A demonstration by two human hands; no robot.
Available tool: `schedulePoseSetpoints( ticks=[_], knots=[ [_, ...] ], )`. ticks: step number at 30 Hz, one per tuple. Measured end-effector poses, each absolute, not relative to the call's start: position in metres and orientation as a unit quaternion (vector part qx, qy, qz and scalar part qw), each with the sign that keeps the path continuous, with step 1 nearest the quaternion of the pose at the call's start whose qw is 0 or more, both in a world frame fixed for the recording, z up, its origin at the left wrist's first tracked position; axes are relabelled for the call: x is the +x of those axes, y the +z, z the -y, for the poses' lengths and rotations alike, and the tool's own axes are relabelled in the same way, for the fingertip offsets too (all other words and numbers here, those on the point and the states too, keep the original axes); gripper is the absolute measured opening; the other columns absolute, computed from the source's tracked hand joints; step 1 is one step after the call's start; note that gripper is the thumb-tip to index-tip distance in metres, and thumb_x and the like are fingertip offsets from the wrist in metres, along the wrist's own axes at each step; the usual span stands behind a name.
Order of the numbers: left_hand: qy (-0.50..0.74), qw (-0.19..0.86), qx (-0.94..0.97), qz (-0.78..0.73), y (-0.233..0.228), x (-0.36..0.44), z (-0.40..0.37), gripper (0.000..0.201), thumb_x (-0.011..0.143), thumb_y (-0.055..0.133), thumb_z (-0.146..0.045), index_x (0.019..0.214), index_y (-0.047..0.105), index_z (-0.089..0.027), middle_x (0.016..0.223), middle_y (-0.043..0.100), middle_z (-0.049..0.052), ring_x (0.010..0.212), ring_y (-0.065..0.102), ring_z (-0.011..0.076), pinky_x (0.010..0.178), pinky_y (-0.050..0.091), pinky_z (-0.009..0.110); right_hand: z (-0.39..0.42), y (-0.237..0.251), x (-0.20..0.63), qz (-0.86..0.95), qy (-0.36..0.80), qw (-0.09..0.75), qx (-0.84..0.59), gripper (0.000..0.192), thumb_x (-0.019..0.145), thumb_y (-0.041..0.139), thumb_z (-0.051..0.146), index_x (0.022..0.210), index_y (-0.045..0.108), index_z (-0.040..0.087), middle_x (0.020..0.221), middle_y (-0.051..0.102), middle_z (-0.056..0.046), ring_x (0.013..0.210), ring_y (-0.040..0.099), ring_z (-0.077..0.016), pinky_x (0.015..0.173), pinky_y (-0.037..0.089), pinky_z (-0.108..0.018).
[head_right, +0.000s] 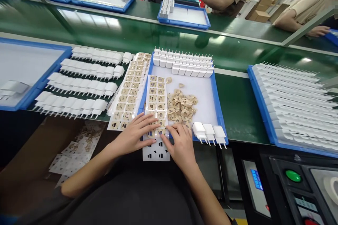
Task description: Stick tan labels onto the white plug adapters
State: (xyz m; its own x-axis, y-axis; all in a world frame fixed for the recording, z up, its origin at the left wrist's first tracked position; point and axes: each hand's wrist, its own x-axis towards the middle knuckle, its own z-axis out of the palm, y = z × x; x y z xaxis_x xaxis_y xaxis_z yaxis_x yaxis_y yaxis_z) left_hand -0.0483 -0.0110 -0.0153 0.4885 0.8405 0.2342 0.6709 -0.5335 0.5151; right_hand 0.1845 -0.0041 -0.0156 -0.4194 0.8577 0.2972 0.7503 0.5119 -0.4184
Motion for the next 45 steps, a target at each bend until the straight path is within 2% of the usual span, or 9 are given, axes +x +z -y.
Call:
schedulePoseSetpoints(
  ticks=[13, 20, 25, 29, 33, 36, 40, 42, 45],
  knots=[
    [0.183, 0.123, 0.859, -0.463, -0.02, -0.039, 0.003, 0.04, 0.107, 0.041, -0.034, 0.142, 0.058, -0.025, 0.149, 0.059, 0.006, 0.146, 0.047, 0.028, 0.127, 0.021, 0.055, 0.0, -0.013, 0.175, 0.812, 0.165, 0.306, -0.469, 0.012, 0.099, 0.056, 0.024, 0.099, 0.068, 0.022, 0.097, 0.069, -0.008, 0.092, 0.062, -0.0246, 0.085, 0.048, -0.042],
    [0.199, 0.132, 0.846, -0.477, -0.02, -0.035, -0.001, 0.038, 0.105, 0.045, -0.032, 0.139, 0.061, -0.025, 0.147, 0.06, 0.008, 0.145, 0.048, 0.029, 0.125, 0.024, 0.056, 0.0, 0.004, 0.179, 0.73, 0.38, 0.411, -0.393, 0.011, 0.102, 0.049, 0.025, 0.096, 0.059, 0.024, 0.093, 0.064, -0.005, 0.093, 0.063, -0.021, 0.085, 0.052, -0.037],
    [0.238, 0.148, 0.833, -0.478, -0.004, -0.042, -0.021, 0.034, 0.101, 0.053, -0.034, 0.132, 0.065, -0.025, 0.136, 0.069, 0.008, 0.13, 0.062, 0.0258, 0.119, 0.036, 0.051, -0.004, 0.003, 0.176, 0.741, 0.464, 0.335, -0.352, 0.014, 0.104, 0.047, 0.029, 0.095, 0.056, 0.024, 0.099, 0.065, -0.005, 0.096, 0.063, -0.0194, 0.087, 0.051, -0.035],
    [0.254, 0.104, 0.815, -0.511, 0.023, -0.042, -0.089, 0.033, 0.1, 0.055, -0.033, 0.128, 0.067, -0.021, 0.129, 0.07, 0.011, 0.121, 0.064, 0.0281, 0.11, 0.044, 0.05, -0.011, 0.001, 0.178, 0.716, 0.507, 0.331, -0.348, 0.019, 0.105, 0.046, 0.036, 0.092, 0.056, 0.024, 0.102, 0.065, -0.007, 0.097, 0.064, -0.02, 0.086, 0.053, -0.035],
    [0.225, 0.028, 0.792, -0.566, 0.038, -0.024, -0.184, 0.045, 0.093, 0.063, -0.022, 0.136, 0.059, -0.015, 0.137, 0.061, 0.018, 0.129, 0.055, 0.0339, 0.108, 0.043, 0.05, -0.016, 0.003, 0.183, 0.692, 0.544, 0.333, -0.338, 0.023, 0.104, 0.048, 0.041, 0.091, 0.056, 0.023, 0.102, 0.065, -0.008, 0.095, 0.066, -0.0202, 0.083, 0.055, -0.035],
    [0.21, 0.005, 0.784, -0.584, 0.036, -0.004, -0.235, 0.055, 0.086, 0.072, -0.021, 0.138, 0.057, -0.013, 0.151, 0.046, 0.024, 0.141, 0.04, 0.04, 0.112, 0.037, 0.054, -0.017, 0.003, 0.185, 0.696, 0.543, 0.331, -0.334, 0.024, 0.104, 0.047, 0.042, 0.09, 0.055, 0.023, 0.102, 0.066, -0.008, 0.095, 0.066, -0.0205, 0.083, 0.056, -0.036],
    [0.231, 0.03, 0.78, -0.58, 0.027, 0.014, -0.257, 0.04, 0.084, 0.074, -0.015, 0.123, 0.064, -0.013, 0.16, 0.032, 0.022, 0.146, 0.031, 0.0414, 0.116, 0.03, 0.056, -0.016, -0.001, 0.185, 0.713, 0.517, 0.34, -0.331, 0.023, 0.104, 0.047, 0.04, 0.09, 0.056, 0.023, 0.099, 0.065, -0.007, 0.095, 0.065, -0.02, 0.084, 0.054, -0.035],
    [0.242, 0.041, 0.78, -0.575, 0.026, 0.017, -0.257, 0.029, 0.084, 0.071, -0.009, 0.112, 0.066, -0.012, 0.157, 0.038, 0.022, 0.146, 0.032, 0.039, 0.116, 0.03, 0.054, -0.016, -0.003, 0.185, 0.703, 0.52, 0.353, -0.332, 0.023, 0.104, 0.047, 0.041, 0.092, 0.057, 0.023, 0.097, 0.064, -0.006, 0.093, 0.065, -0.0196, 0.083, 0.055, -0.034],
    [0.246, 0.065, 0.778, -0.574, 0.035, 0.011, -0.249, 0.023, 0.085, 0.068, -0.007, 0.107, 0.064, -0.012, 0.132, 0.06, 0.021, 0.131, 0.05, 0.0341, 0.108, 0.041, 0.049, -0.016, -0.006, 0.185, 0.679, 0.53, 0.375, -0.343, 0.025, 0.103, 0.047, 0.043, 0.095, 0.059, 0.023, 0.094, 0.063, -0.006, 0.089, 0.065, -0.0193, 0.08, 0.056, -0.033]
  ],
)
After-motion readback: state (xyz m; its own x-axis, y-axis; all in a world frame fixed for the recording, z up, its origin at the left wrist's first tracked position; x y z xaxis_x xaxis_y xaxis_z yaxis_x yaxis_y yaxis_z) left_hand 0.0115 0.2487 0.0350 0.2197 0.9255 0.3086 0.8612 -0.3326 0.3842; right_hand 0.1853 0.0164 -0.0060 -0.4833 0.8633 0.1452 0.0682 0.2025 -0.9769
